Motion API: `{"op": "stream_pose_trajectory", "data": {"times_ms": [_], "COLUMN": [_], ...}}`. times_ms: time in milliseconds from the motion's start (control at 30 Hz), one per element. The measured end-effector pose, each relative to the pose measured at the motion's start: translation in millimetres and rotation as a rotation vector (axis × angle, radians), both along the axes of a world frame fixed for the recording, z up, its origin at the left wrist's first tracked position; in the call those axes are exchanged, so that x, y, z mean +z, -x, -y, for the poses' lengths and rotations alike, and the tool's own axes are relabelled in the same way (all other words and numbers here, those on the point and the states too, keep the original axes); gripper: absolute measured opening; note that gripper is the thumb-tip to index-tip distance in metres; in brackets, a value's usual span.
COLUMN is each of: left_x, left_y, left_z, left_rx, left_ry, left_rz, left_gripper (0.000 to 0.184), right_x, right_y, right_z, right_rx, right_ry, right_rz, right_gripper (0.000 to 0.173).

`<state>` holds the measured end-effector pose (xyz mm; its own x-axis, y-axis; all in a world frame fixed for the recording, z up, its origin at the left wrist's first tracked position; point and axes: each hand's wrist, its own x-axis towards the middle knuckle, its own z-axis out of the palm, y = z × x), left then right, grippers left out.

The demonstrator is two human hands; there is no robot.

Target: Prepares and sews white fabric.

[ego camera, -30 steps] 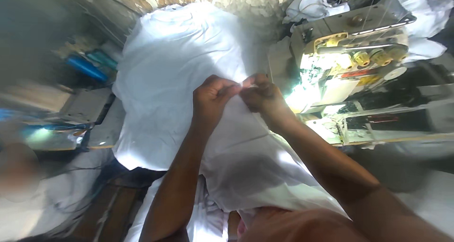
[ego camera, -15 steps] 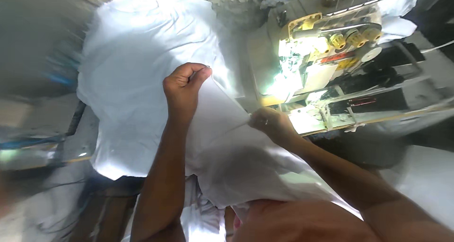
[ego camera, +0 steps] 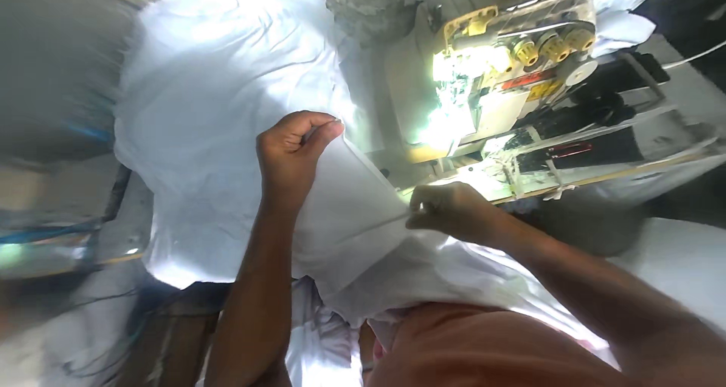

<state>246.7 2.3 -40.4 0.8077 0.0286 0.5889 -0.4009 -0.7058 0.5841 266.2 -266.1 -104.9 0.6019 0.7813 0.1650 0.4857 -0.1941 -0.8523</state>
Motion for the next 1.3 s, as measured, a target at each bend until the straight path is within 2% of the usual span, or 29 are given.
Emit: {"op": "stream_pose_trajectory", "data": {"times_ms": [67, 167, 267, 400, 567, 733, 1000, 1133, 1300], "left_x": [0, 3, 8, 15, 21, 29, 36, 41, 35], "left_y": [3, 9, 15, 21, 27, 30, 29, 30, 58], "left_z": [1, 5, 8, 15, 29, 44, 70, 59, 26], "left_rx": [-0.004, -0.003, -0.022, -0.039, -0.054, -0.077, -0.094, -0.063, 0.092], "left_ry": [-0.004, -0.013, -0.017, -0.011, -0.054, -0.109, -0.135, -0.094, 0.086], "left_rz": [-0.007, -0.021, -0.008, -0.007, 0.014, -0.007, -0.051, -0.002, 0.048], "left_gripper": [0.015, 0.015, 0.014, 0.013, 0.014, 0.015, 0.015, 0.014, 0.007], "right_x": [7, 6, 0, -13, -43, -51, -71, -70, -14], "right_y": [13, 27, 34, 57, 60, 70, 80, 62, 44], "right_z": [2, 6, 9, 2, -13, -23, -39, -26, 14], "right_rx": [0.048, 0.046, -0.048, -0.211, -0.428, -0.457, -0.572, -0.497, -0.188], "right_ry": [-0.019, -0.164, -0.23, -0.34, -0.433, -0.502, -0.623, -0.648, -0.532], "right_rz": [0.034, -0.08, -0.172, -0.316, -0.241, -0.549, -0.519, -0.296, -0.254], "right_gripper": [0.015, 0.014, 0.018, 0.009, 0.011, 0.005, 0.004, 0.003, 0.005]}}
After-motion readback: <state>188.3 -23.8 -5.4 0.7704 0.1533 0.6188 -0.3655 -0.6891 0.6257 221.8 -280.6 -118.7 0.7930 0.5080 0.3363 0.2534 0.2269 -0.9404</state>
